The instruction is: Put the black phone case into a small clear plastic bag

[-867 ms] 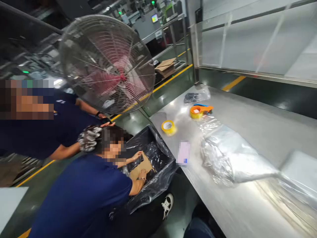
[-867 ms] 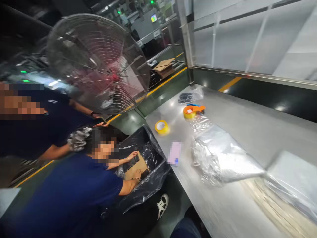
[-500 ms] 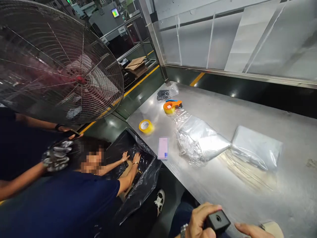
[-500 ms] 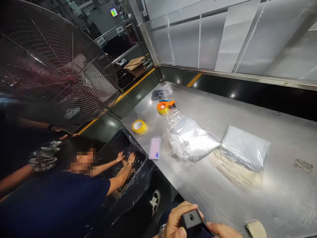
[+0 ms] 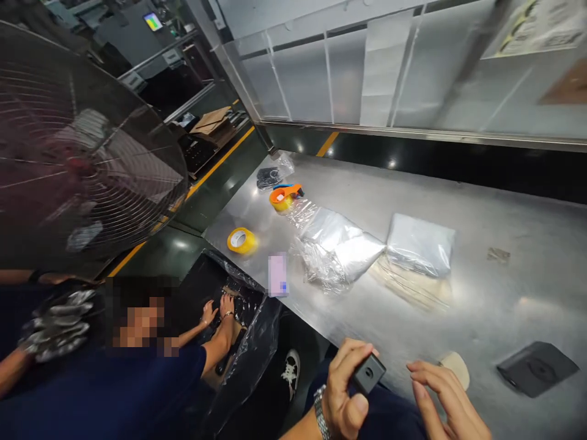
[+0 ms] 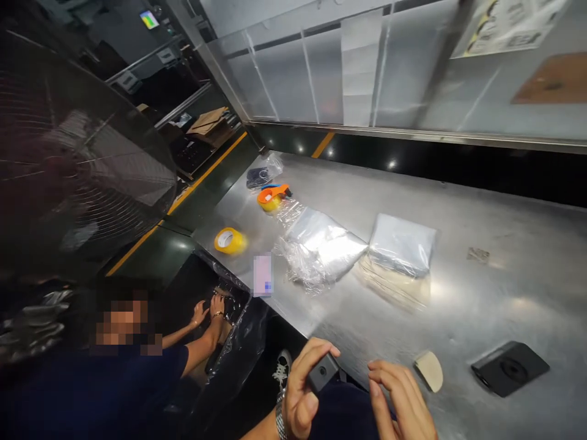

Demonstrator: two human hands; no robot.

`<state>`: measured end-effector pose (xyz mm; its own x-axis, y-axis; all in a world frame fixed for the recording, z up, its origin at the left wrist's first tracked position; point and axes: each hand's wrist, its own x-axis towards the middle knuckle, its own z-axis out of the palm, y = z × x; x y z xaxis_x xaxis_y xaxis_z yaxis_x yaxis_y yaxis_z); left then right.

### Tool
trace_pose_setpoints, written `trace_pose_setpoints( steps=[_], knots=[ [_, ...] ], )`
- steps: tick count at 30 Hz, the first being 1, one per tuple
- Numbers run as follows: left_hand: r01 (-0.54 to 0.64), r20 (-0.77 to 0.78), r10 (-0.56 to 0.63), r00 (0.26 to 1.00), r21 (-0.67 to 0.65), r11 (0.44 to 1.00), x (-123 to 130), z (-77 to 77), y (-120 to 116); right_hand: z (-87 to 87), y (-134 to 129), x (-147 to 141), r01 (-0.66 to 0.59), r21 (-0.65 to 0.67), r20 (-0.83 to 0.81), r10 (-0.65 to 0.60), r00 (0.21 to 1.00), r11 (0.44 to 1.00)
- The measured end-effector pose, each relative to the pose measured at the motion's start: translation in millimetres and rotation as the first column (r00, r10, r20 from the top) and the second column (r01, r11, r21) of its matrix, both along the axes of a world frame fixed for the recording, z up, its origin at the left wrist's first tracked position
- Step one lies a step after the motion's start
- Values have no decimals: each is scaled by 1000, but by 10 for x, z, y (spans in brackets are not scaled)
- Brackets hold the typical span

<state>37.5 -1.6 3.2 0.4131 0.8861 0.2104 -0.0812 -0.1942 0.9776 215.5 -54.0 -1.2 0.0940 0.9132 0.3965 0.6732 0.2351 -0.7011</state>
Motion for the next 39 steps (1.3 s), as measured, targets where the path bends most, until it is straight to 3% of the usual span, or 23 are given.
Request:
trace_pose_setpoints(
  steps=[3,6,9,11,13,16,21,23,25,26,27,29,31,34,39],
  knots=[
    [42,-8,-42,999,-18,999,34,7,-3,-183,-52,98,66,-32,37,-65,997,997],
    [78,-11,-78,997,-23,997,77,7,-10,-575,-107,281,168,-81,202,-149,968,983],
    [105,-8,-105,994,-12,994,115,11,-19,-1000,-193,473,336,-167,492,-217,843,927],
    [119,-5,-119,993,-11,993,133,18,-23,-1195,-273,547,465,-246,654,-209,727,851],
    [132,-7,-133,991,-16,991,148,30,-29,-1310,-358,567,563,-317,746,-165,645,764],
    [145,-15,-145,989,-21,989,166,49,-39,-1413,-463,553,617,-400,780,-102,617,678],
    [157,-31,-158,987,-27,987,194,68,-64,-1501,-471,599,607,-440,723,-140,677,662],
    [161,-33,-161,986,-18,987,205,79,-74,-1388,-401,619,589,-436,633,-233,738,680],
    [170,-49,-170,984,0,985,217,90,-81,-1123,-306,597,501,-501,401,-323,857,706],
    [175,-64,-173,983,16,985,224,93,-83,-938,-256,564,390,-569,203,-336,920,724],
    [178,-80,-174,981,37,983,231,93,-84,-730,-208,517,223,-684,-23,-325,945,695],
    [181,-114,-171,979,89,979,248,83,-87,-296,-124,393,-178,-772,-442,-314,840,610],
    [185,-142,-165,976,145,972,268,59,-94,70,-57,263,-402,-709,-643,-297,706,580],
    [191,-179,-153,972,220,957,297,13,-114,360,17,132,-514,-591,-778,-269,568,622],
    [163,-222,-97,970,306,938,307,-52,-150,387,66,77,-527,-541,-826,-296,480,656]
  ],
)
